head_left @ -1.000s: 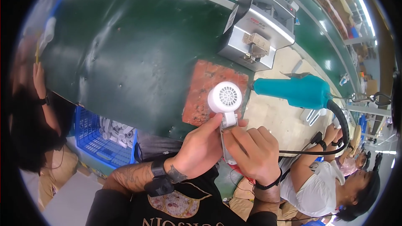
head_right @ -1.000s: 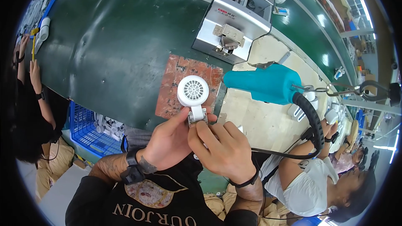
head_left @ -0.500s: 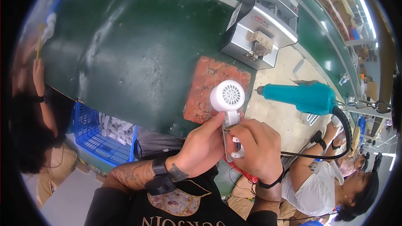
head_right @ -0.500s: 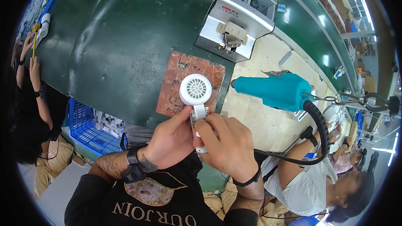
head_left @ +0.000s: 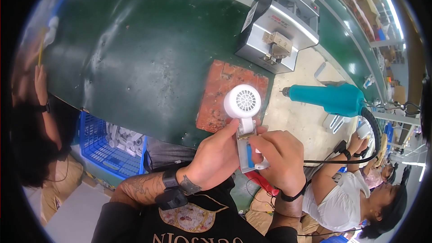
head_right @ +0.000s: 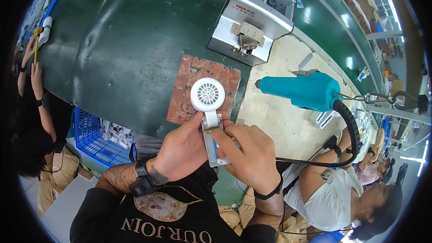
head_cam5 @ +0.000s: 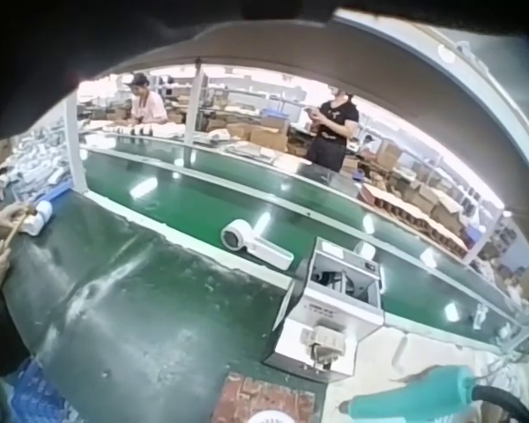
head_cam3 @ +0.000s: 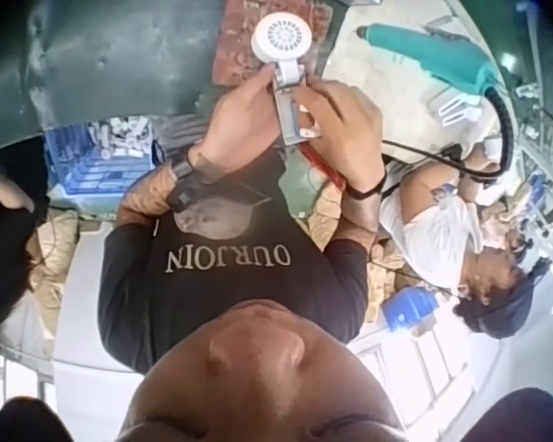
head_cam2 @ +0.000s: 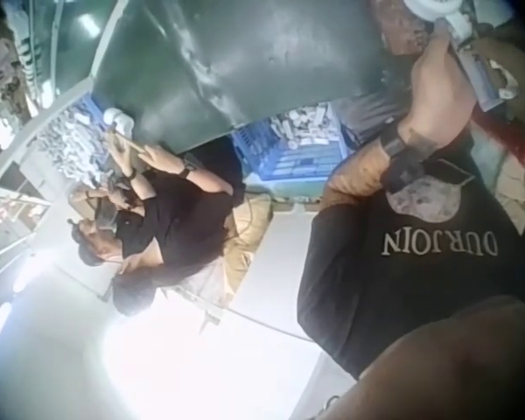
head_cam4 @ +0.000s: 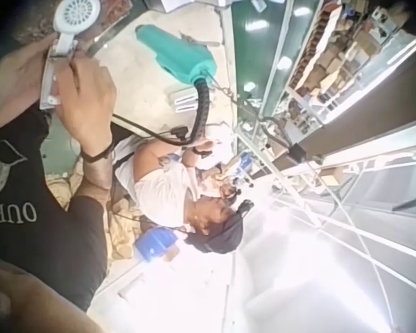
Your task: The person assembles portable fans by using a power screwdriver to drive a screw into the handle, then snaps a battery cover onto the casing before placing the completed unit on the workbench.
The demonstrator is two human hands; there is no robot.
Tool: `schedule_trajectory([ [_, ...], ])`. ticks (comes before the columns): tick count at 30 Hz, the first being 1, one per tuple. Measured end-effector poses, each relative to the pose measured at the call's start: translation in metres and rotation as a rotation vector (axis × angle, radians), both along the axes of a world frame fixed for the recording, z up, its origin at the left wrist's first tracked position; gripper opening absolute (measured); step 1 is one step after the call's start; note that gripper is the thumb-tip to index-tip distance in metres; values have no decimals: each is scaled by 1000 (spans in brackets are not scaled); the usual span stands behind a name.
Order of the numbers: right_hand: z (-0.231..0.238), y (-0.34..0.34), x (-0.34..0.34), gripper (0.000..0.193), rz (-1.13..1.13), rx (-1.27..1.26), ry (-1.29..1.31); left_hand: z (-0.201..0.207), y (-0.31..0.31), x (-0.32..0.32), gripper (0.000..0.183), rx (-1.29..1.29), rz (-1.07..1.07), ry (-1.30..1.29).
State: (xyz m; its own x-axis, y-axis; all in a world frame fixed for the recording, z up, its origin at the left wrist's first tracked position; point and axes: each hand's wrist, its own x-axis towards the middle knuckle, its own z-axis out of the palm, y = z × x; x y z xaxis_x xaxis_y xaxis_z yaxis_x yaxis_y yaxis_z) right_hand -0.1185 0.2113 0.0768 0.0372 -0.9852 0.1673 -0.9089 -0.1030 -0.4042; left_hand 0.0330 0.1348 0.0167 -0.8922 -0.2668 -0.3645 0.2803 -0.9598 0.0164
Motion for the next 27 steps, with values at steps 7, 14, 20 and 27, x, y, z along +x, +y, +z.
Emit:
schedule_trajectory([
  [7,-3,13,6,52,-32,-23,12,0,0,-1,48,-25,23,-8],
  [14,-7,16,12,57,-26,-91,31,1,0,-1,48,-47,15,-31],
  [20,0,17,10,52,72,-45,185,0,0,-1,49,-54,-2,-45],
  [27,-4,17,9,51,58,18,150,0,-2,1,50,-57,-34,-11],
])
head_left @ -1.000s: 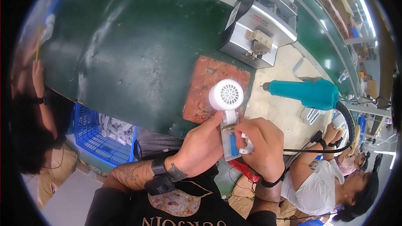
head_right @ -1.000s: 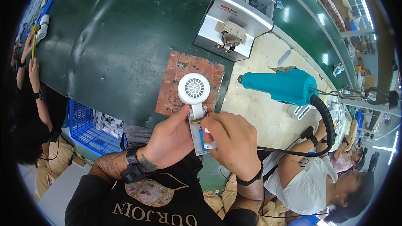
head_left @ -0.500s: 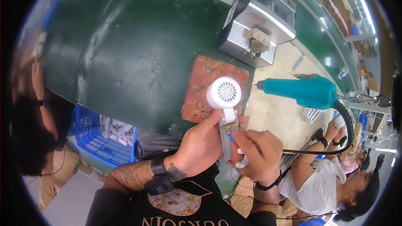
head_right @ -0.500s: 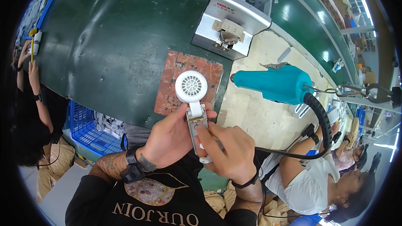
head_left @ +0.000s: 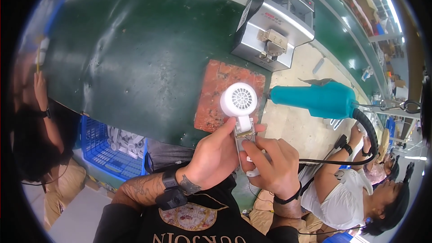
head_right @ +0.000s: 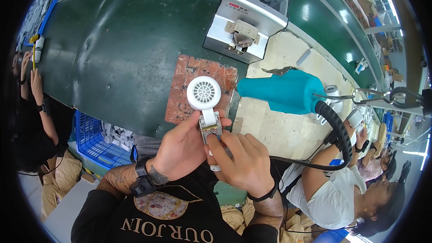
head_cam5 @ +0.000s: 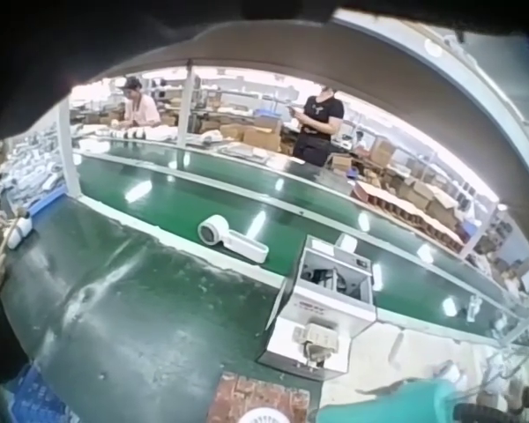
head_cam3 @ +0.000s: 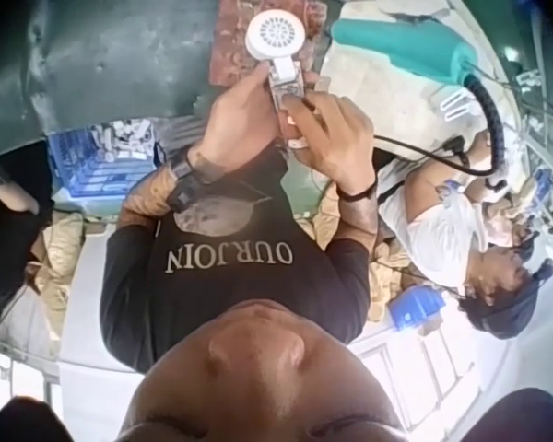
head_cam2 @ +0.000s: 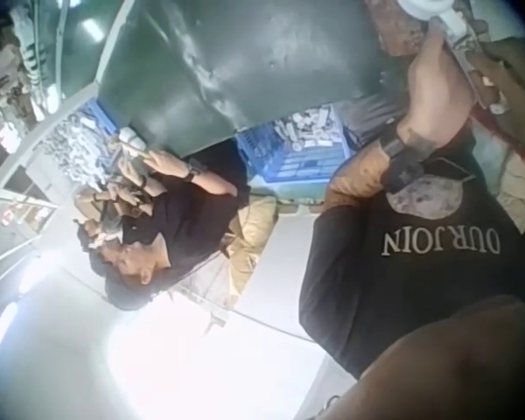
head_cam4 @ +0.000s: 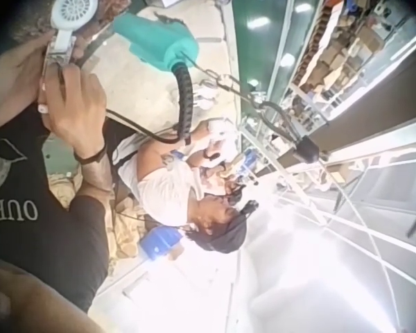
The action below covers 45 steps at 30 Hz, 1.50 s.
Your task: The person assembles portable fans by using a power screwdriver to drive a screw into the handle, then snaps a battery cover onto the casing before placing the completed unit on the workbench.
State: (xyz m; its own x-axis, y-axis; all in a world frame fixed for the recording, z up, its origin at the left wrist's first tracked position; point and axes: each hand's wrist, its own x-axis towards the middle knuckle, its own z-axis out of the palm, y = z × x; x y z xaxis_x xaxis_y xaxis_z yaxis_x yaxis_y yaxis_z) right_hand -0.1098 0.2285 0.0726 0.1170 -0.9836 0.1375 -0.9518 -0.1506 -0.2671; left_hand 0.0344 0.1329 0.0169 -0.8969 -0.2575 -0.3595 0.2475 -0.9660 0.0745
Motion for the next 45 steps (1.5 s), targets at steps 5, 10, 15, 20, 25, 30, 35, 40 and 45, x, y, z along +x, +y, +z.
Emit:
schedule_trajectory([
  [5,-9,3,6,50,-137,0,-186,1,3,-5,53,-31,29,-65],
  [10,26,4,15,76,-390,43,-584,-4,9,-6,54,-49,70,-64],
  [15,8,14,28,81,-682,-38,-647,0,13,-11,54,-48,100,-31],
  [20,0,8,35,47,-575,-90,-325,6,13,-10,58,-77,99,-91],
  [25,-9,-9,38,51,-586,-161,-253,4,14,-9,58,-84,89,-89],
  [30,-15,-14,37,53,-583,-137,-246,-1,16,-6,58,-87,85,-93],
  [35,-15,-14,37,56,-538,-88,-223,0,15,-5,57,-64,85,-48],
  [40,-17,-13,35,57,-509,-100,-210,-5,15,-2,43,-168,73,-144],
  [45,-7,-7,36,65,-420,-101,-241,1,2,5,45,-357,72,-136],
])
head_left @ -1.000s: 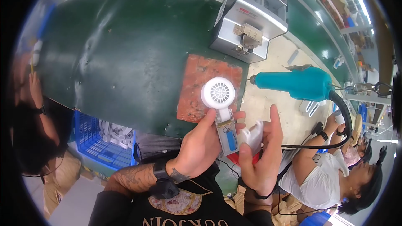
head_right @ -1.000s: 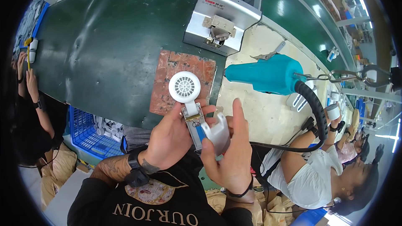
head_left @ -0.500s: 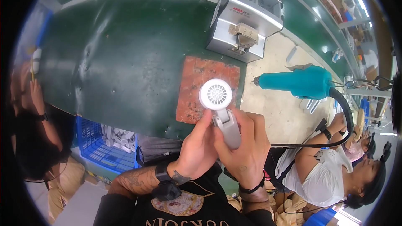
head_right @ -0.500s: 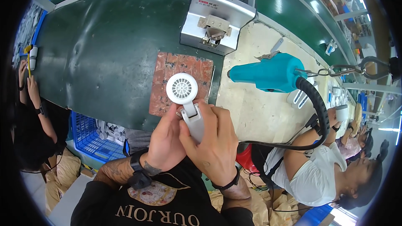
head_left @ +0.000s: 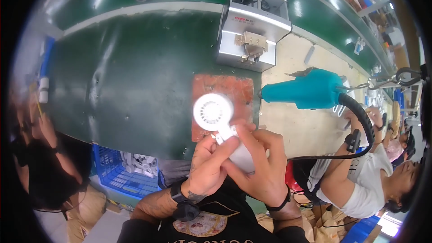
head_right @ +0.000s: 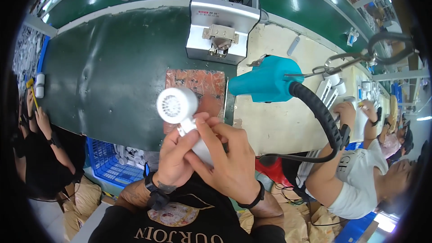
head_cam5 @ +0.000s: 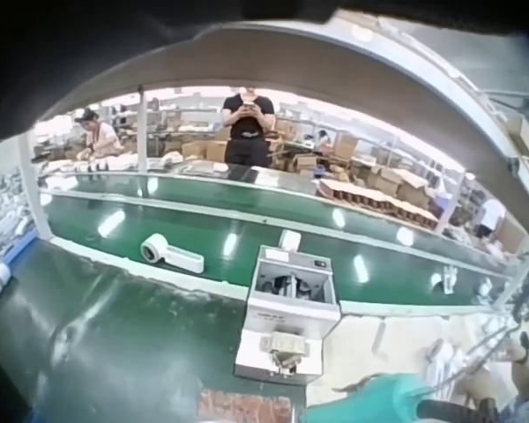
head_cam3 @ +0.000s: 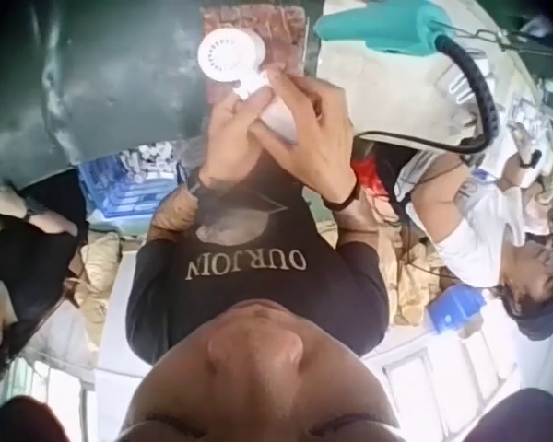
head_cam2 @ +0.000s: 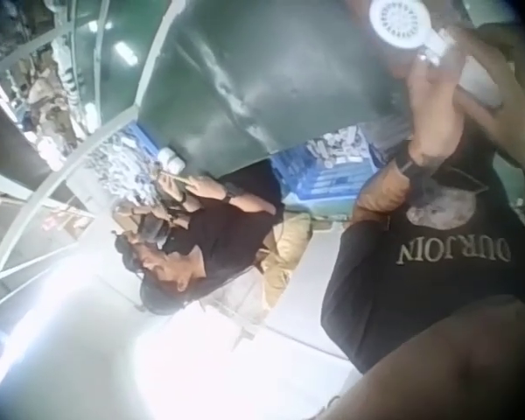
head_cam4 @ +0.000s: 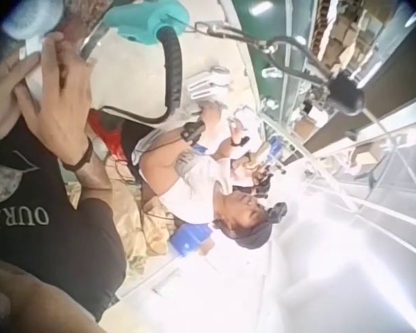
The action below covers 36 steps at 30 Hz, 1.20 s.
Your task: The person assembles portable fans by using a power screwdriver to drive a screw into the handle, then snaps a battery cover onto the casing before placing the completed unit on the workbench.
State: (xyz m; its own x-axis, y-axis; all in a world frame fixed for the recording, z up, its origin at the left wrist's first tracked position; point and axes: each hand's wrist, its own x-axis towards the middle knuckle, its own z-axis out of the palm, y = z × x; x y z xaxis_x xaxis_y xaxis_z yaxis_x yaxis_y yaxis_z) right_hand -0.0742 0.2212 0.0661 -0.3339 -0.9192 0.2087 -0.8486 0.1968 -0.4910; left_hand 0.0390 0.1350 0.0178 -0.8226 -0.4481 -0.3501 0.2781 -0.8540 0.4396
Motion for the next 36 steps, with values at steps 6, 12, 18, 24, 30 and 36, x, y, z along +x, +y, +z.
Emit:
schedule_trajectory([
  [6,-33,15,0,69,-52,-241,-736,-4,-21,10,49,-30,182,220],
  [12,-22,-2,-3,34,73,-133,-754,-8,-26,7,52,-97,246,206],
  [18,-29,-7,-1,22,47,-259,-596,-7,-26,0,53,-90,274,182],
  [24,-31,9,-24,37,-54,-171,-629,26,-55,8,44,-470,0,-186],
  [30,-38,-22,-65,69,-348,-823,-231,36,-88,0,25,-1838,-137,-538],
  [36,-32,-37,-73,60,-282,-621,-736,22,-96,-5,32,-2076,-116,-489],
])
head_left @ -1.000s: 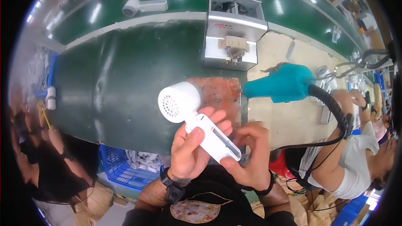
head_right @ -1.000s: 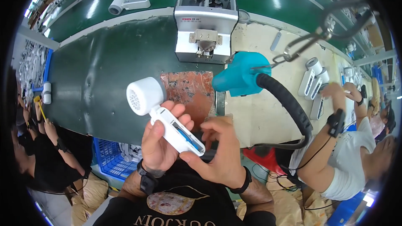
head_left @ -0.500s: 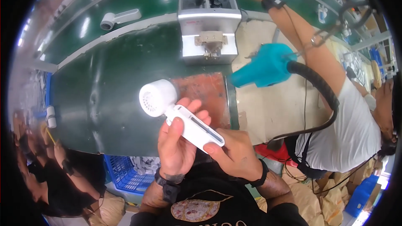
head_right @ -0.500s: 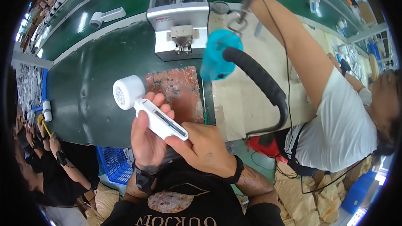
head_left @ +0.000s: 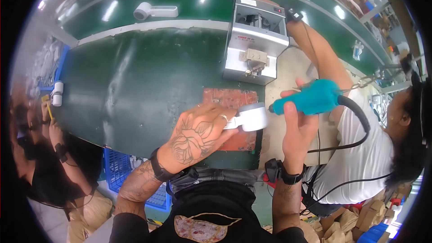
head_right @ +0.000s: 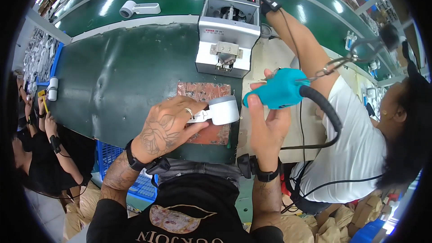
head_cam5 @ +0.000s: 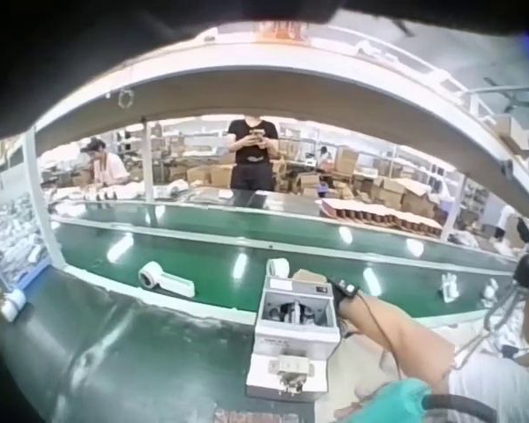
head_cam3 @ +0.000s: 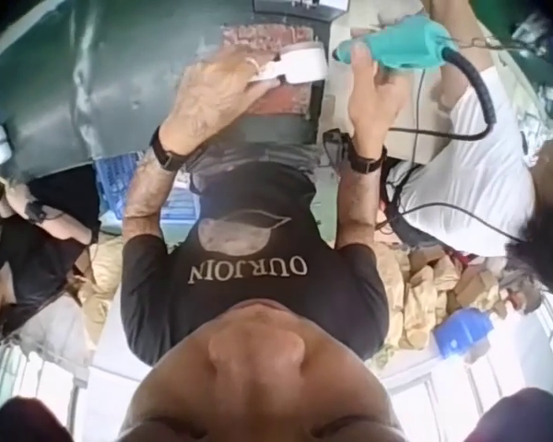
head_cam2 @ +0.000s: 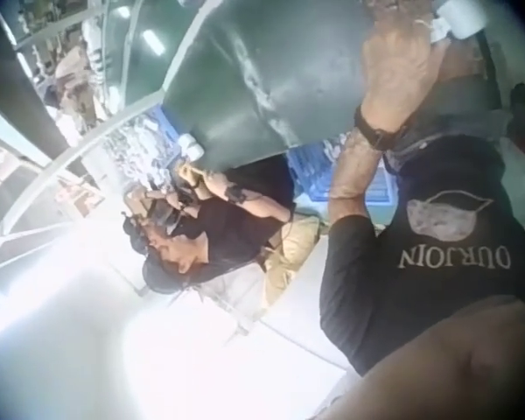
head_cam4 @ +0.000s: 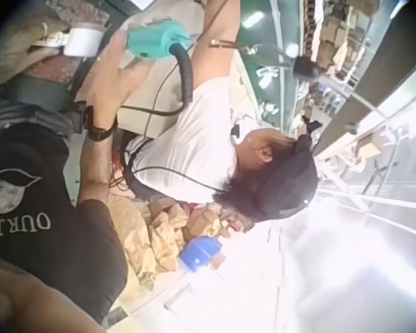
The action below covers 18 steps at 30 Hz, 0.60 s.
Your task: The person assembles portable fans by using a power screwdriver to drive a screw into the handle, then snaps a battery cover onto the casing before placing the completed unit on the workbench.
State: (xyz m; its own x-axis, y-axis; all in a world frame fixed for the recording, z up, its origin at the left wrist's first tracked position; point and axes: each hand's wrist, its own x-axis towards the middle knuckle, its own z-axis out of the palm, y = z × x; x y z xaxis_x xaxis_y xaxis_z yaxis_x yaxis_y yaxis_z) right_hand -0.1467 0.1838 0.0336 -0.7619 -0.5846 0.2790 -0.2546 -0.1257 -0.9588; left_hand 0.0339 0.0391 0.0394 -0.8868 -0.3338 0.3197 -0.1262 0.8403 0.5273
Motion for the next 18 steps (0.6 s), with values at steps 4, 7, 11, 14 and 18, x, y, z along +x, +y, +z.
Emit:
schedule_trajectory([
  [4,0,17,4,56,13,-37,53,-5,-7,5,40,46,-36,29],
  [7,1,25,11,64,-2,-76,2,-16,-11,9,41,56,-68,74],
  [11,3,38,11,55,12,-61,11,-20,-13,1,41,53,-118,156],
  [14,4,44,12,57,-10,-70,-16,-17,-14,-9,41,70,-159,91],
  [18,23,43,16,65,-42,-145,9,-20,-19,-14,42,112,-185,124],
])
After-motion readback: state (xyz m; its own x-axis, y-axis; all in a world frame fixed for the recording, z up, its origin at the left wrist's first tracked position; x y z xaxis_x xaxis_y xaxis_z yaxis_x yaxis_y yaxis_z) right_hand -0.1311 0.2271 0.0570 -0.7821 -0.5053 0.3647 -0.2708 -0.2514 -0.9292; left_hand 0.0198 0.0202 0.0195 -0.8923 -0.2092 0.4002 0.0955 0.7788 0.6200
